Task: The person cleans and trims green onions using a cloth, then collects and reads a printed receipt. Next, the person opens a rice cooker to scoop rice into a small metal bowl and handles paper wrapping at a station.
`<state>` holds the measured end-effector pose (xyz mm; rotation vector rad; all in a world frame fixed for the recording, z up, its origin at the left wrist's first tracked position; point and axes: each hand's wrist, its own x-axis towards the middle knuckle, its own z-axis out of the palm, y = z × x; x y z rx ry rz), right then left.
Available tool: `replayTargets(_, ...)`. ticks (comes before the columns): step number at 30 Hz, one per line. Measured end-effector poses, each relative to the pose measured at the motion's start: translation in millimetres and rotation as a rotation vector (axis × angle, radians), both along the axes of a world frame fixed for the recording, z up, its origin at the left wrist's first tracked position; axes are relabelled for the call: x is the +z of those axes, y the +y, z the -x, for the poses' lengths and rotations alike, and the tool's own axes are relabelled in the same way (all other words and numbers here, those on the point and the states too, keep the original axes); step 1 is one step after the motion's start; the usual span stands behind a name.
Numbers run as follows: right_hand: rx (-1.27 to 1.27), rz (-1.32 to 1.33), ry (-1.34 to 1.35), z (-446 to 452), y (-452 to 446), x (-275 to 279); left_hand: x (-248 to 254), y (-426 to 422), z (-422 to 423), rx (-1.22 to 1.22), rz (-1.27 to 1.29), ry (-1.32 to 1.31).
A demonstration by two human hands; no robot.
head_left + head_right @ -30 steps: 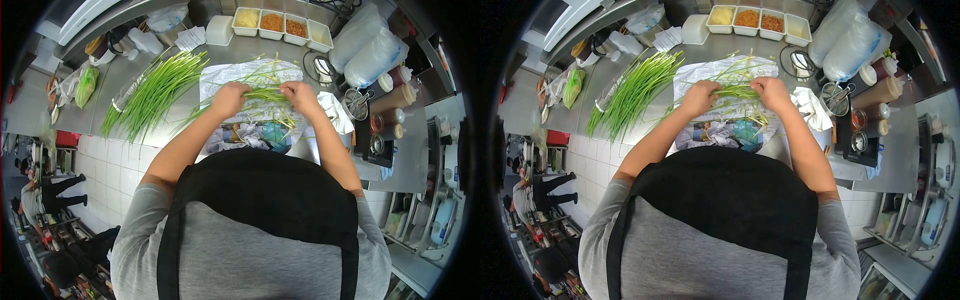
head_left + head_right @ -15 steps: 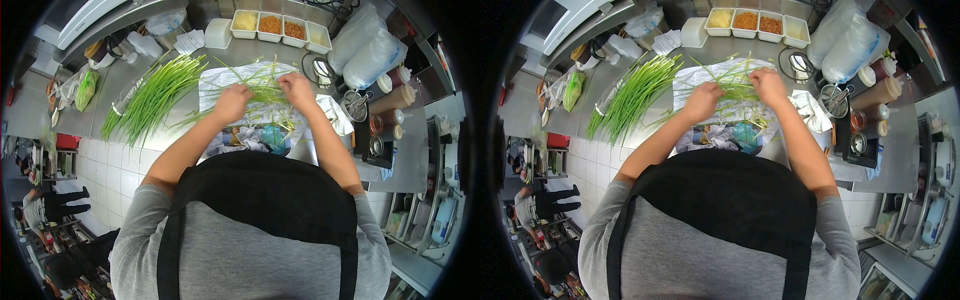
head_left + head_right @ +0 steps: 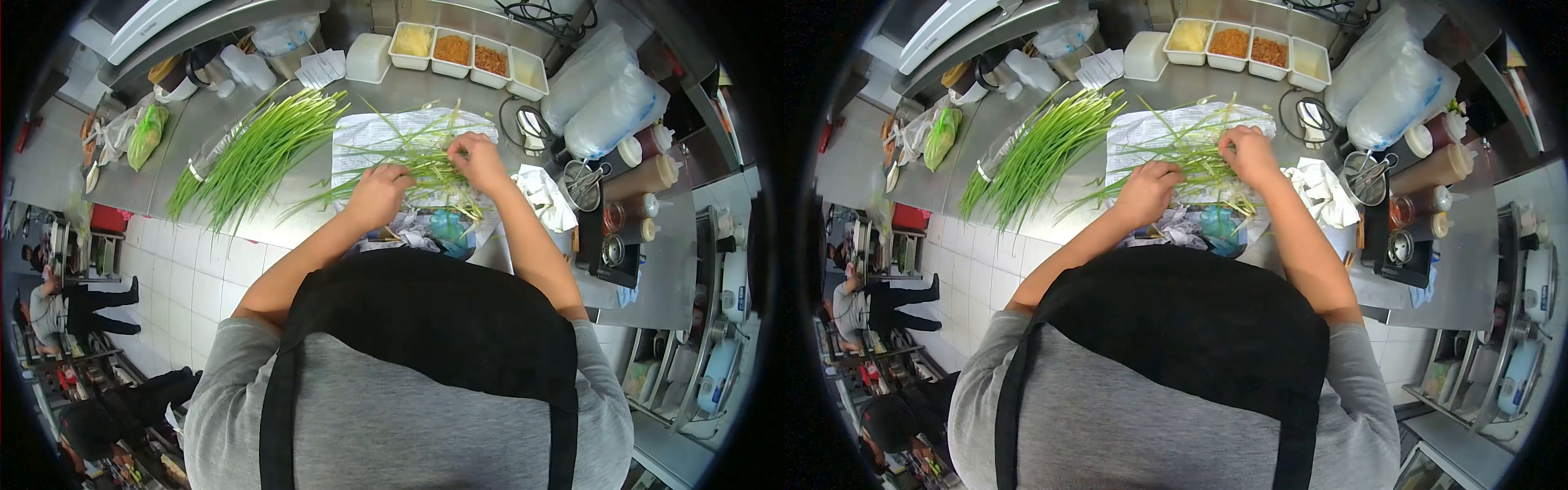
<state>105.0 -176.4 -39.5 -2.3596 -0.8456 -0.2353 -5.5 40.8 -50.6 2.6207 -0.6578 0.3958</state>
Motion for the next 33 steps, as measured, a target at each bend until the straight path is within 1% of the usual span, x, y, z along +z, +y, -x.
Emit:
replayTargets(1, -0.021, -0.046, -0.016, 2, -1, 9, 2, 0, 1, -0.001, -0.011, 0.017)
replayTargets(4, -0.018, -0.249, 0.108, 5, -13, 56, 12, 1, 0, 0.038, 0.042, 0.0)
replayTargets(5, -0.041, -0.253, 0.112, 7, -18, 75, 19, 1, -2, 0.094, 0.095, -0.065)
replayTargets(7, -0.038, -0.29, 0.069, 9, -29, 104, 54, -3, -7, 0.201, 0.203, -0.192)
replayTargets(8, -0.038, -0.307, 0.051, 11, -33, 116, 71, -6, -13, 0.182, 0.255, -0.251)
replayTargets(10, 0.017, -0.428, 0.06, 19, -34, 140, 106, -18, -29, 0.146, 0.358, -0.367)
replayTargets(11, 0.047, -0.488, 0.065, 23, -33, 150, 123, -26, -35, 0.061, 0.395, -0.374)
replayTargets(13, 0.052, -0.505, 0.068, 32, -30, 166, 151, -43, -45, -0.107, 0.46, -0.391)
replayTargets(15, 0.064, -0.511, 0.053, 38, -28, 174, 163, -51, -47, -0.135, 0.437, -0.184)
replayTargets(16, 0.071, -0.507, 0.038, 41, -27, 176, 166, -55, -48, -0.149, 0.423, -0.079)
replayTargets(17, 0.078, -0.503, 0.024, 43, -28, 177, 163, -60, -49, -0.106, 0.488, -0.004)
replayTargets(20, 0.088, -0.709, 0.138, 31, -39, 162, 142, -55, -50, -0.026, 0.546, 0.168)
replayTargets(23, 0.139, -0.99, 0.167, 19, -58, 155, 95, -35, -54, -0.038, 0.383, 0.055)
replayTargets(26, 0.068, -1.167, 0.174, 22, -62, 166, 57, -7, -50, 0.12, -0.094, 0.109)
replayTargets(29, 0.071, -1.128, 0.149, 23, -63, 168, 68, 4, -50, 0.351, -0.114, 0.169)
replayTargets(32, 0.072, -1.063, 0.174, 27, -53, 168, 98, -9, -58, 0.24, 0.281, -0.148)
replayTargets(33, 0.071, -1.036, 0.187, 28, -48, 168, 109, -21, -59, 0.102, 0.415, -0.218)
